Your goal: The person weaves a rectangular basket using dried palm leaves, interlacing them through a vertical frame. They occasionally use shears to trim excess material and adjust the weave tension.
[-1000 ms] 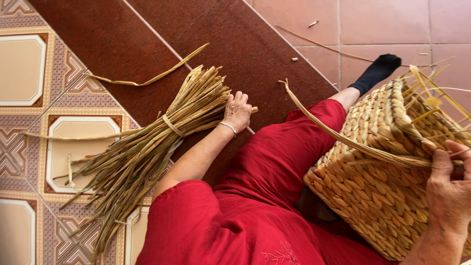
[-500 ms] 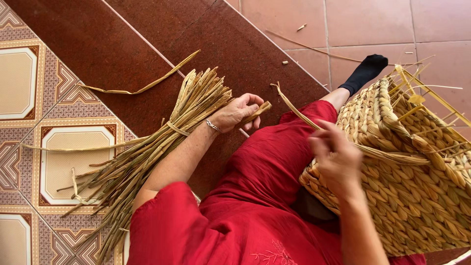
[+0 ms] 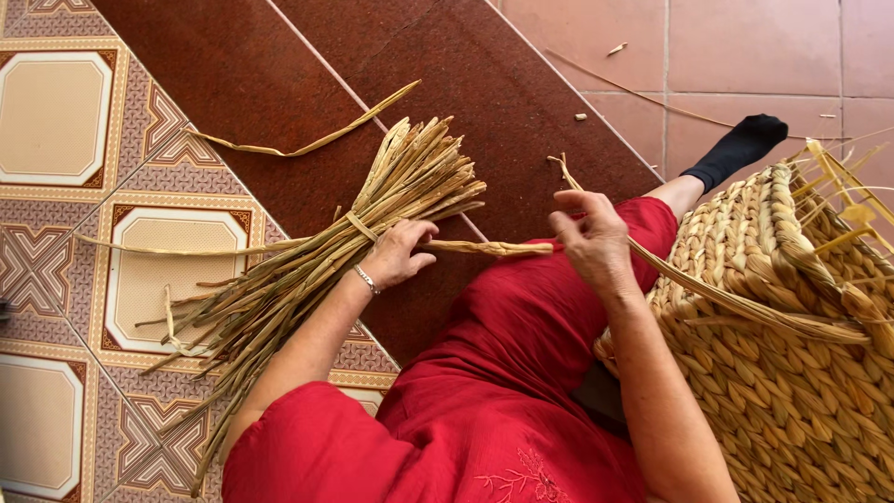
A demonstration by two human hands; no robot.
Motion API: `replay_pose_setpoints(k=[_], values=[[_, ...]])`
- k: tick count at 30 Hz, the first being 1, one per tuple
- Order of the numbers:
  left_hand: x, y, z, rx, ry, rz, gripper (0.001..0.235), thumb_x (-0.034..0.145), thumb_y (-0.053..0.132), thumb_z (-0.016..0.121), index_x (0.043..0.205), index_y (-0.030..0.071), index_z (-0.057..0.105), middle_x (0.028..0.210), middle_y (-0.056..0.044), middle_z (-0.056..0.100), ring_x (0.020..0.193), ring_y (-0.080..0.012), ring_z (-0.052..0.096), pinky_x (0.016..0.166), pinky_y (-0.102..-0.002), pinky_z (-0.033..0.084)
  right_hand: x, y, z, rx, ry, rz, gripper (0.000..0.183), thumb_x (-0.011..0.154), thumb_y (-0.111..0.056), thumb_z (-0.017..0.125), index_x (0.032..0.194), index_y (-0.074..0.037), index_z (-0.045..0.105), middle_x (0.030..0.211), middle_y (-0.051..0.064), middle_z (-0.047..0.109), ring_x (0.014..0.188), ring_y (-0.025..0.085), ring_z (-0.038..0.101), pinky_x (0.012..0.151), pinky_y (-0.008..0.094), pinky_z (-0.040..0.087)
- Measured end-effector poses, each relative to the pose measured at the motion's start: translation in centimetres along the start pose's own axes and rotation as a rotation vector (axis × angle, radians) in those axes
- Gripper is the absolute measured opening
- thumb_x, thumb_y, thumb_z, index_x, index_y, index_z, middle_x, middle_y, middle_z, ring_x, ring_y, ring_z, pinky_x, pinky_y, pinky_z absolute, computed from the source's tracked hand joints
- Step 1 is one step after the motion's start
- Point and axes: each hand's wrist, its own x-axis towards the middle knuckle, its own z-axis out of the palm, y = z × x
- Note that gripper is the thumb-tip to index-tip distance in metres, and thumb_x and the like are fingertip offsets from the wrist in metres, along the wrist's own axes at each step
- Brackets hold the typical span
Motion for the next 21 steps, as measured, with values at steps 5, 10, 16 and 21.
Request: replay_pose_setpoints(k=[5, 10, 16, 21], values=[[-1.7, -2.4, 3.0, 0.129, 0.15, -0.015, 0.025, 0.09, 0.021, 0.075, 0.111, 0.01, 0.07, 0.112, -0.008, 0.071, 0.106, -0.0244, 0.067, 0.095, -0.038, 0.055, -0.3, 0.7, 4.0, -0.495, -0.195, -0.218, 0.043, 0.092, -0.028, 0.073, 0.131, -0.011, 0.066, 0.134, 0.014, 0.061, 0.116, 0.028, 0.055, 0.099, 0.045, 0.048], [2.0, -3.4, 3.9, 0.512, 0.415, 0.091, 0.024, 0.09, 0.021, 0.078, 0.106, 0.006, 0.068, 0.099, -0.011, 0.068, 0.095, -0.023, 0.065, 0.085, -0.032, 0.056, -1.7, 1.3, 5.4, -0.447, -0.323, -0.094, 0.038, 0.089, -0.031, 0.073, 0.124, -0.017, 0.071, 0.129, 0.008, 0.067, 0.118, 0.032, 0.056, 0.102, 0.044, 0.047], [4.5, -2.8, 2.8, 0.454, 0.454, -0.112, 0.029, 0.099, 0.03, 0.081, 0.094, 0.008, 0.063, 0.086, -0.011, 0.06, 0.083, -0.0247, 0.057, 0.065, -0.035, 0.049, -1.0, 0.6, 4.7, -0.306, -0.323, 0.048, 0.034, 0.09, -0.033, 0.072, 0.119, -0.015, 0.075, 0.112, 0.012, 0.076, 0.102, 0.029, 0.071, 0.091, 0.042, 0.055], [4.5, -2.3, 1.0, 0.605, 0.603, -0.089, 0.02, 0.076, 0.025, 0.08, 0.086, 0.012, 0.068, 0.088, -0.006, 0.065, 0.087, -0.0223, 0.061, 0.072, -0.038, 0.049, -0.8, 0.4, 4.8, -0.256, -0.34, 0.096, 0.035, 0.091, -0.032, 0.072, 0.119, -0.012, 0.075, 0.108, 0.014, 0.078, 0.096, 0.026, 0.074, 0.087, 0.038, 0.057]])
